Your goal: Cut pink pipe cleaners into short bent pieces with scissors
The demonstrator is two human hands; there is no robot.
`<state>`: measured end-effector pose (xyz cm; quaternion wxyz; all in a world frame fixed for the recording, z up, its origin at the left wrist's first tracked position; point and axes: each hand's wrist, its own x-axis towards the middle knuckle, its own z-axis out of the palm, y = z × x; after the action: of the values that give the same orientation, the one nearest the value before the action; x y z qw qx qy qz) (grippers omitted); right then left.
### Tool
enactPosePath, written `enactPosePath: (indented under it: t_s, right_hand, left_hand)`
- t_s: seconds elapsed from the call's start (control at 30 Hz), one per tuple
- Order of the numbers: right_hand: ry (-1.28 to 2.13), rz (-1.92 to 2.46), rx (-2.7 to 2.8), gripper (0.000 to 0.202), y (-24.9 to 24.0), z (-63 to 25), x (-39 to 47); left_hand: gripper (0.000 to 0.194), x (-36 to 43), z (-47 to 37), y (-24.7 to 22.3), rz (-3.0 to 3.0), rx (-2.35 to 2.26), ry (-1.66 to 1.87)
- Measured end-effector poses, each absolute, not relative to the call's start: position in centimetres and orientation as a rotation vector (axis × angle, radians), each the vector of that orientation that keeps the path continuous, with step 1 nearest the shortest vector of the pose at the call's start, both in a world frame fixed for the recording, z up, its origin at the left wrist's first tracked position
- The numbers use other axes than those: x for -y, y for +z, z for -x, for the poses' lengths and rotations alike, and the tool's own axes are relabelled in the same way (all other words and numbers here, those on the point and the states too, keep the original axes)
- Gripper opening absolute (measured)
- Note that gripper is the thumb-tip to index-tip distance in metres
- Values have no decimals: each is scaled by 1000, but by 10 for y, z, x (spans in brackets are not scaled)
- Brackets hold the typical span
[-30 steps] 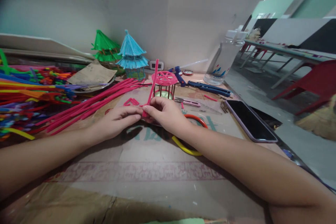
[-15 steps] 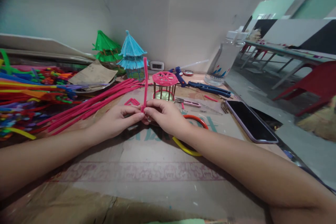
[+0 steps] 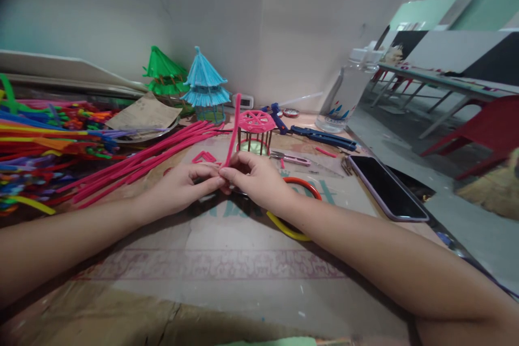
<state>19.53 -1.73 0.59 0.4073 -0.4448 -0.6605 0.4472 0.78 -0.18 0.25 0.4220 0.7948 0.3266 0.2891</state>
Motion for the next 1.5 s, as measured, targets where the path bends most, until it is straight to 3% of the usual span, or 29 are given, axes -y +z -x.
enactPosePath:
  t_s: [0.23,0.77,0.9,1.13,1.5]
  right_hand:
    - [1122,1148,1614,16,11,-195,17]
    - [1163,1181,1651,19,4,-195,15]
    - [1016,1137,1852,19,17,-201,18]
    - [503,1380,2457,39,58,-248,43]
    - [454,1537,2717,58,65,-286,71]
  left_hand:
    - [41,-4,-7,1,-1586,-780,769]
    - [25,-2,-8,0,-1855,-851,683]
    - [26,1,-8,6,-1881,-910,712]
    - [32,1,-5,5,-1874,-953,787]
    - [40,3,-13,8,-1775,-1010,839]
